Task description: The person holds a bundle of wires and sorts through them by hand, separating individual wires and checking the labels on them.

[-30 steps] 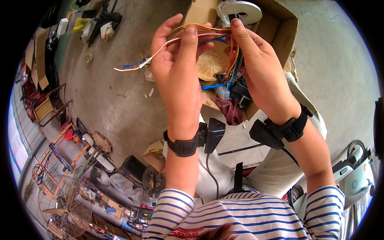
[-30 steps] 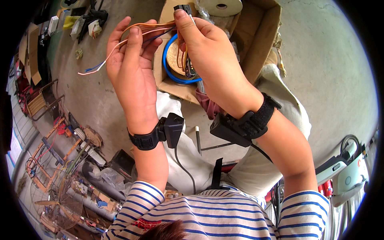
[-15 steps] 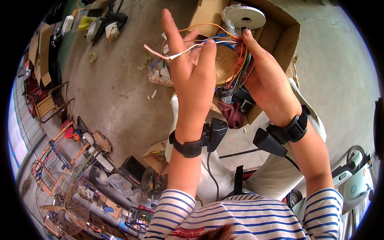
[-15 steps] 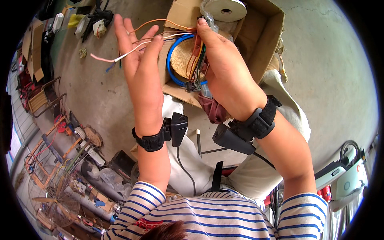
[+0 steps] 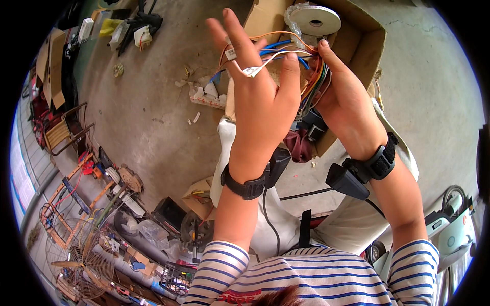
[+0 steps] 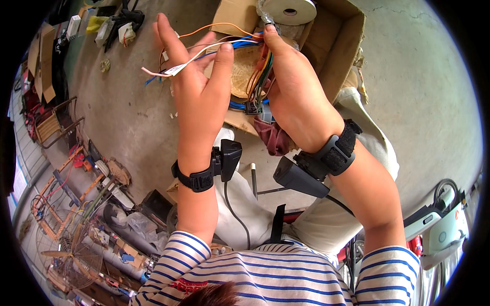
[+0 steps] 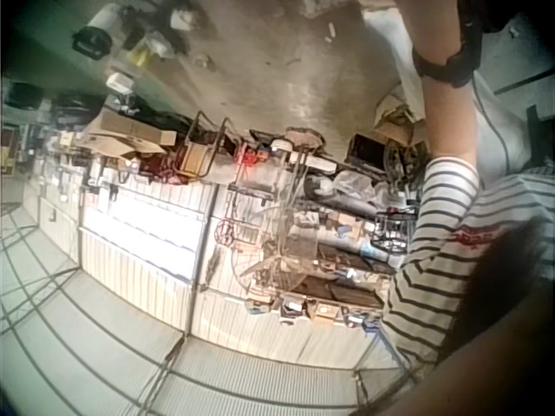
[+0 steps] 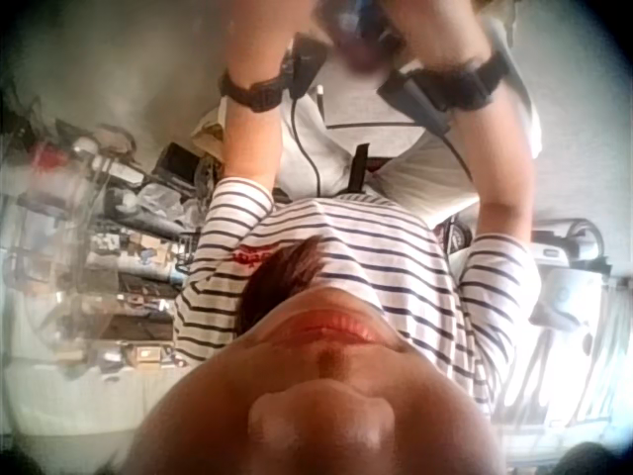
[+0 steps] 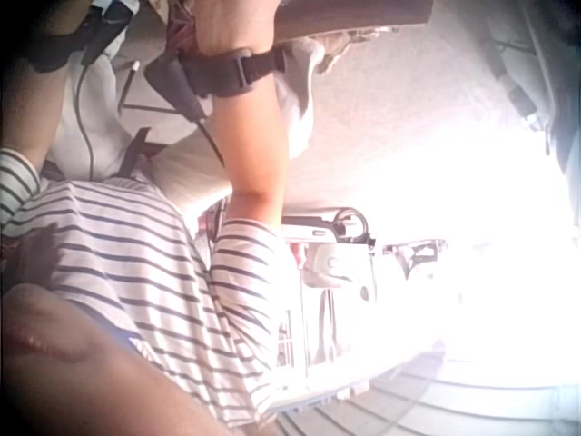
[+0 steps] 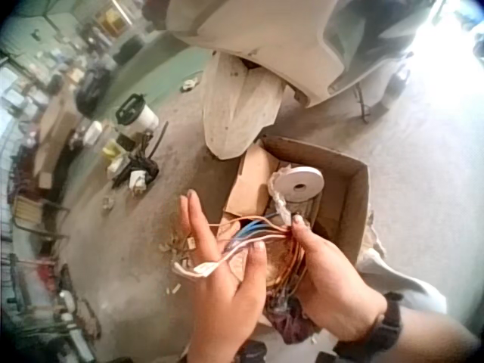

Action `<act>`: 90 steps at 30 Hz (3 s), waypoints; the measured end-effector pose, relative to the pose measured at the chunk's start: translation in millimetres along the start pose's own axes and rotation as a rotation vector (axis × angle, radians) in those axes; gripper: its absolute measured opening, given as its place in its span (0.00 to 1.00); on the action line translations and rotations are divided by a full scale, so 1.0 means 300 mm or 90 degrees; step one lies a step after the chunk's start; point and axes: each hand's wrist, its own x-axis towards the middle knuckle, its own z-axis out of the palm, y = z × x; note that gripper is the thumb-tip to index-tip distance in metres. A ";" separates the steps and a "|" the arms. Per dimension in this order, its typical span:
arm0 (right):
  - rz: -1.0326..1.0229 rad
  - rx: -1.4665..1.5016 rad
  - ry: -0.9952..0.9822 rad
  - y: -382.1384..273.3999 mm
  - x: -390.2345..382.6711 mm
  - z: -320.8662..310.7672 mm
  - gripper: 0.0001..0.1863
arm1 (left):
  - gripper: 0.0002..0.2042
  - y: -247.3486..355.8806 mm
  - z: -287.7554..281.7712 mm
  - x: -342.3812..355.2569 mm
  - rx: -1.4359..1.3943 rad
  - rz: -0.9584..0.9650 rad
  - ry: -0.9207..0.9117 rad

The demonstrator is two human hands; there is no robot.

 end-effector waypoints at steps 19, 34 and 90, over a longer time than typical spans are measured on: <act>-0.052 0.086 0.011 -0.001 0.025 -0.027 0.13 | 0.17 0.036 0.012 -0.014 -0.322 -0.148 -0.124; -0.045 0.127 0.029 -0.013 0.034 -0.028 0.11 | 0.10 0.000 -0.041 0.002 -0.774 -0.436 -0.042; 0.076 -0.001 -0.088 0.073 -0.008 -0.013 0.08 | 0.07 0.004 -0.032 0.006 -0.847 -0.369 -0.242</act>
